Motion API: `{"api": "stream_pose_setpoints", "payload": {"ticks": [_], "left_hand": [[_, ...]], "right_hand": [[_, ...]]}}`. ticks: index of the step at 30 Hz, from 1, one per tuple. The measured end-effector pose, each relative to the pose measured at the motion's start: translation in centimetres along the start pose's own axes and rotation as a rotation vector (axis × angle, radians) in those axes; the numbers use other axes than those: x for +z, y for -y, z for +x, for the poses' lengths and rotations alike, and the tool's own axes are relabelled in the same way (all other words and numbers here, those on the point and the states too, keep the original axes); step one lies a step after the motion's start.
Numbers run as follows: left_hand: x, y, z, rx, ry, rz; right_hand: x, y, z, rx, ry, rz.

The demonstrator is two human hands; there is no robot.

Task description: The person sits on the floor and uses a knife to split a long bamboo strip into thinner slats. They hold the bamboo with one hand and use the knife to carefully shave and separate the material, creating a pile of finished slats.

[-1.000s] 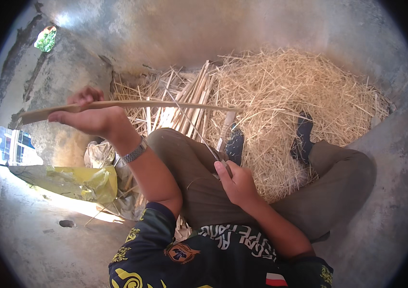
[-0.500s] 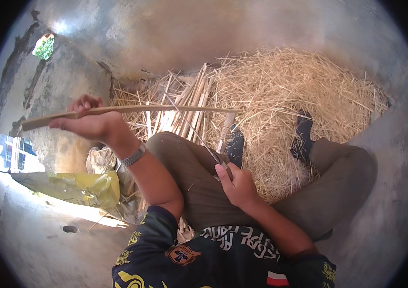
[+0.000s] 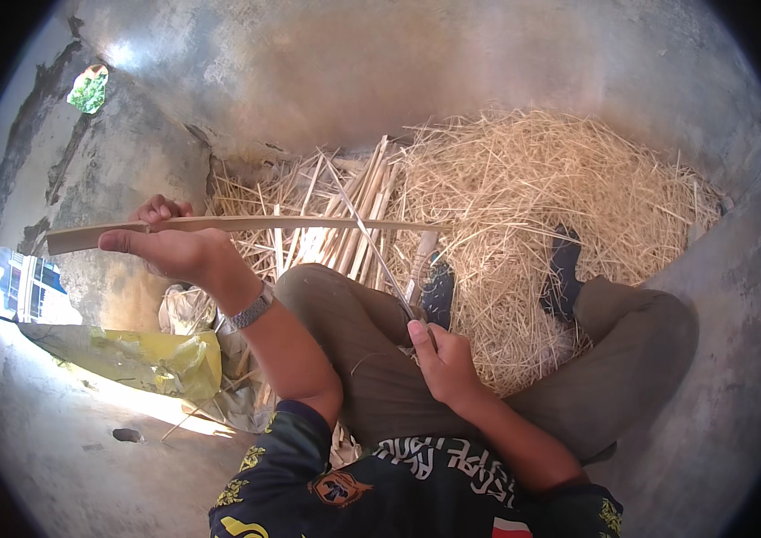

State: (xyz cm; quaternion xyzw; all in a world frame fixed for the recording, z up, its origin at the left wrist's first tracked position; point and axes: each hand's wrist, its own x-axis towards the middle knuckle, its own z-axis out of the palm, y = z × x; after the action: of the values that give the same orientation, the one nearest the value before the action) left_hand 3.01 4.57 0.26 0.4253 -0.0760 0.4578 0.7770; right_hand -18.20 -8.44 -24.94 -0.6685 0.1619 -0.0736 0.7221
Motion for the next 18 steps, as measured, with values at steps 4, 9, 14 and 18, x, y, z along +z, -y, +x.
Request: {"api": "stream_pose_setpoints", "payload": {"ticks": [4,9,14,18], "left_hand": [[0.1,-0.1,-0.3,0.02,-0.027,0.023],[1.0,-0.4,-1.5,0.077,-0.046,0.112],[1.0,-0.5,-1.5,0.088,-0.029,0.099],[0.9,0.0,-1.2,0.1,-0.022,0.088]], "right_hand": [[-0.1,2.0,-0.9,-0.113,-0.017,0.085],[-0.2,2.6,-0.6,-0.021,0.098,0.028],[-0.2,3.5,-0.9,-0.165,0.019,-0.172],[-0.3,4.4,-1.5,-0.282,-0.007,-0.083]]}}
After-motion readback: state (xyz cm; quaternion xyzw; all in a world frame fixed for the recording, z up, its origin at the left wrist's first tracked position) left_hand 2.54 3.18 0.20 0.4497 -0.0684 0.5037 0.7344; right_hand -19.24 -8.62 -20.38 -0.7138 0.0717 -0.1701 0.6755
